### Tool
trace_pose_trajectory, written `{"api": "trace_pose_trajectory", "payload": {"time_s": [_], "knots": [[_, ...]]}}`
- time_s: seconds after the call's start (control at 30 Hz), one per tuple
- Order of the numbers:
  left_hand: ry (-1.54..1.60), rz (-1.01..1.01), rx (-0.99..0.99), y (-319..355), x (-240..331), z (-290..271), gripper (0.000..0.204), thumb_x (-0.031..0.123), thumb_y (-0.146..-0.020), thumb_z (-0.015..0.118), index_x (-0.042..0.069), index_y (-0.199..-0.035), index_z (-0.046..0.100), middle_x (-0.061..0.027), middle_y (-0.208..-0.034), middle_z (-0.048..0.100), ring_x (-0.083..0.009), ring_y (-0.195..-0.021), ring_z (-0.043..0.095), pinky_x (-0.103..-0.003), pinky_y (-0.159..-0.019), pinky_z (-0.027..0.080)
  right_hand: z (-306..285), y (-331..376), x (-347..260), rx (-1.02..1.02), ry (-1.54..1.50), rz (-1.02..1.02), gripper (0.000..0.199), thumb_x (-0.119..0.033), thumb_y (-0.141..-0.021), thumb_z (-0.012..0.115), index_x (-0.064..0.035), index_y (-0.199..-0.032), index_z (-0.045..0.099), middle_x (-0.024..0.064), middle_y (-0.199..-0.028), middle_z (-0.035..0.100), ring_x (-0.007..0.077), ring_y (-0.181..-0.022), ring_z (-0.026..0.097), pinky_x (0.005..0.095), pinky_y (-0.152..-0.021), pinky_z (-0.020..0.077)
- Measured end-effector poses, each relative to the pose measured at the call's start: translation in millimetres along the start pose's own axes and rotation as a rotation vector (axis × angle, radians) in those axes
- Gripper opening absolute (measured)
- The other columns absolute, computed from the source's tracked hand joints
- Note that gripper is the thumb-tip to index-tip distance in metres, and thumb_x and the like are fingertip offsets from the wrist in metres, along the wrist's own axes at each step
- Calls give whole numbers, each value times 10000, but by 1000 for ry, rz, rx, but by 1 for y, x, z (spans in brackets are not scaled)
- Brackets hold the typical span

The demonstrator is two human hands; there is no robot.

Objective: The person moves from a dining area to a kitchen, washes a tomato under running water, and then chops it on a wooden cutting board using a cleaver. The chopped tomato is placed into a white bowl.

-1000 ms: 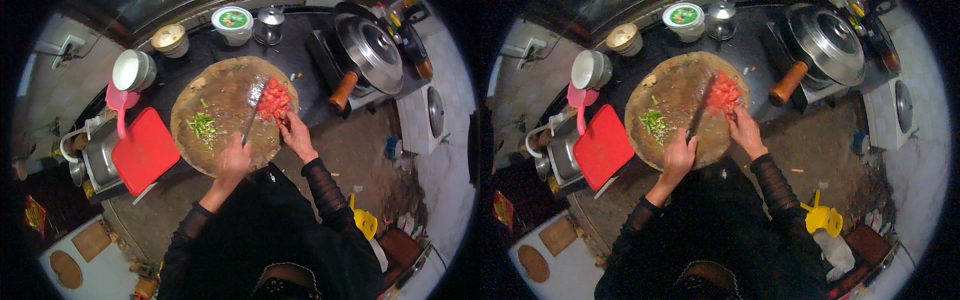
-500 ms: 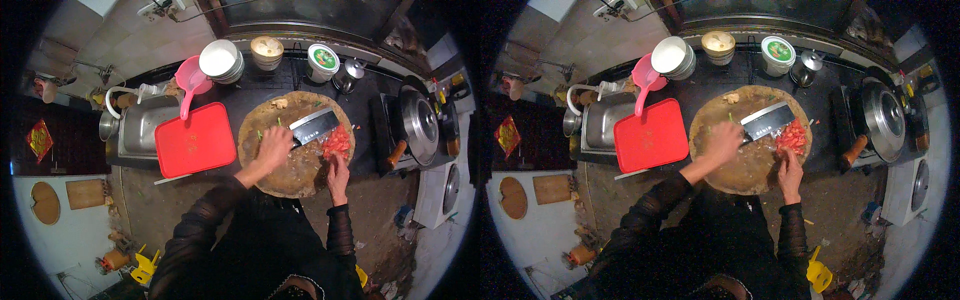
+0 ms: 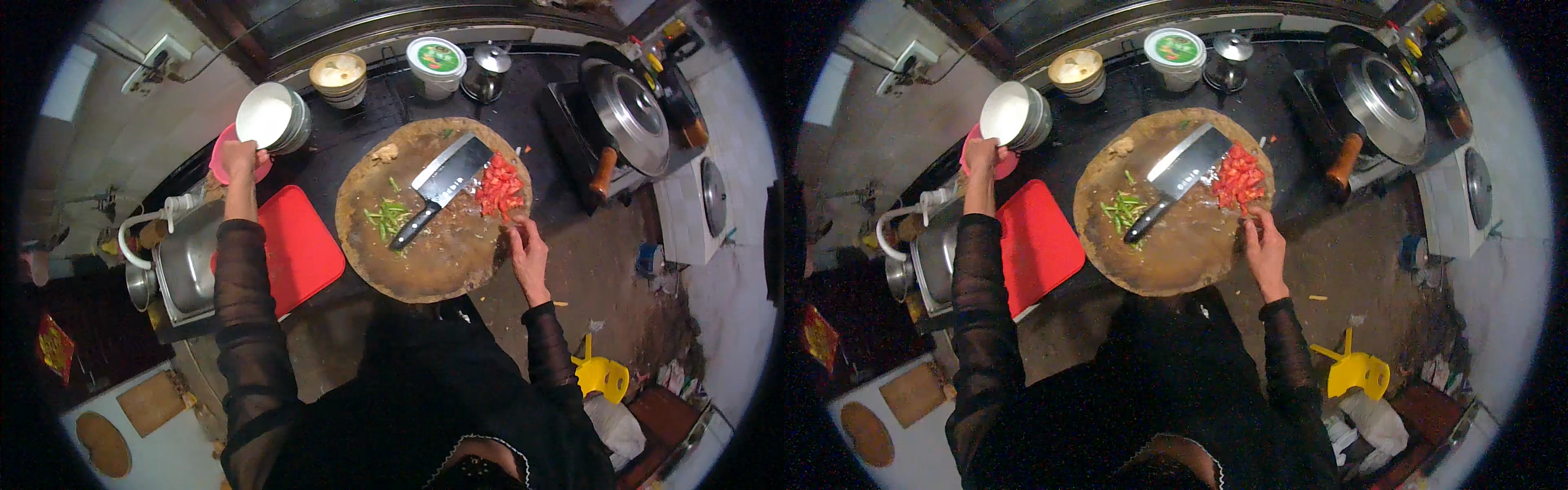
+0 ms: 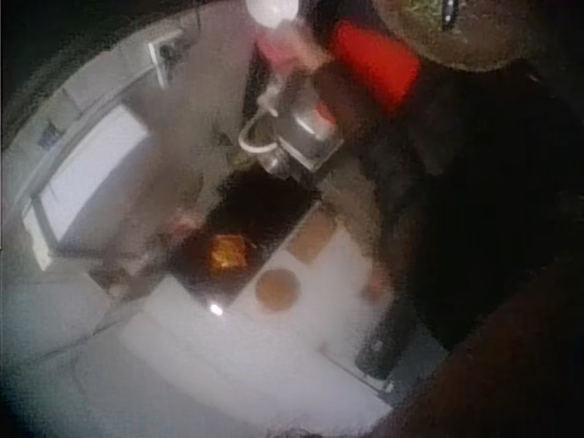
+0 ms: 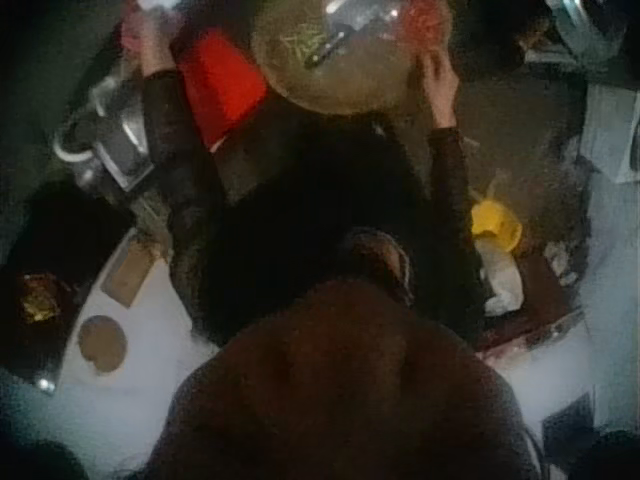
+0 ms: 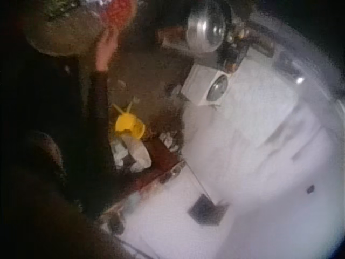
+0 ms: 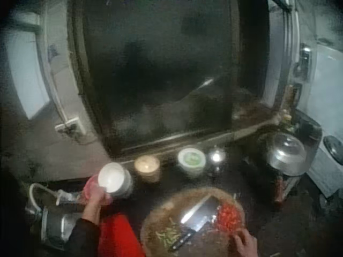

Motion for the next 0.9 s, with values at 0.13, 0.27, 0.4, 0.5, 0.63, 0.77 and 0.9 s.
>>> {"api": "trace_pose_trajectory", "payload": {"time_s": [0.13, 0.27, 0.4, 0.5, 0.63, 0.77, 0.9], "knots": [[-107, 89, 46, -10, 3, -12, 62, -37, -764, 563, -91, -766, 593, -159, -578, 603, -217, -401, 572, -328, -345, 474, 7, -5, -1, -20, -22, 7, 223, -148, -969, 590, -78, -1181, 598, 139, -942, 709, 246, -790, 696, 343, -698, 535], [-7, 129, 68, -13, 2, -18, 86, -2, -757, 589, -77, -780, 554, -151, -585, 595, -206, -376, 540, -348, -337, 448, 44, -18, -15, -144, -19, -88, 208, -146, -946, 589, -105, -1150, 602, 161, -988, 701, 365, -868, 686, 425, -728, 537], [-256, 153, 151, 8, 22, -1, 339, 65, -747, 676, -90, -984, 489, -182, -697, 630, -226, -431, 589, -357, -359, 479, 91, -25, -31, -281, 221, -45, 416, -320, -947, 595, -131, -1297, 473, 172, -763, 666, 391, -722, 664, 475, -640, 500], [-460, 78, 147, 5, 17, -6, 536, 70, -737, 727, -53, -1184, 459, -193, -777, 672, -276, -519, 663, -394, -453, 518, 122, -31, -65, -286, 174, 100, 795, -455, -912, 626, 13, -1445, 268, 218, -803, 679, 435, -776, 666, 504, -682, 507], [-335, 100, 187, 8, 28, -6, 343, 32, -793, 608, 19, -1132, 555, -220, -861, 689, -299, -583, 692, -399, -487, 540, 138, -35, -78, -303, 236, 131, 1019, -527, -856, 667, 27, -1499, 104, 306, -875, 669, 479, -838, 659, 511, -729, 513], [-505, 309, 302, -4, 35, -23, 313, 13, -784, 556, 17, -1096, 533, -218, -931, 690, -326, -641, 699, -413, -492, 543, 146, -36, -75, -255, 122, 245, 1028, -337, -782, 741, 12, -1495, 87, 315, -925, 663, 479, -866, 660, 506, -769, 518], [-97, 234, 54, 38, 62, -8, 408, -57, -779, 559, 56, -1128, 381, -221, -834, 598, -266, -475, 605, -354, -333, 474, 140, -34, -74, -115, 27, 375, 970, -261, -719, 779, -20, -1445, 183, 326, -1041, 638, 482, -949, 640, 484, -870, 500]]}}
Point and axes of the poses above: each hand's wrist, its own y-axis away from the middle knuckle, its own z-axis out of the palm, x = y × z, the point moved 2 cm from there along -y, towards the middle knuckle
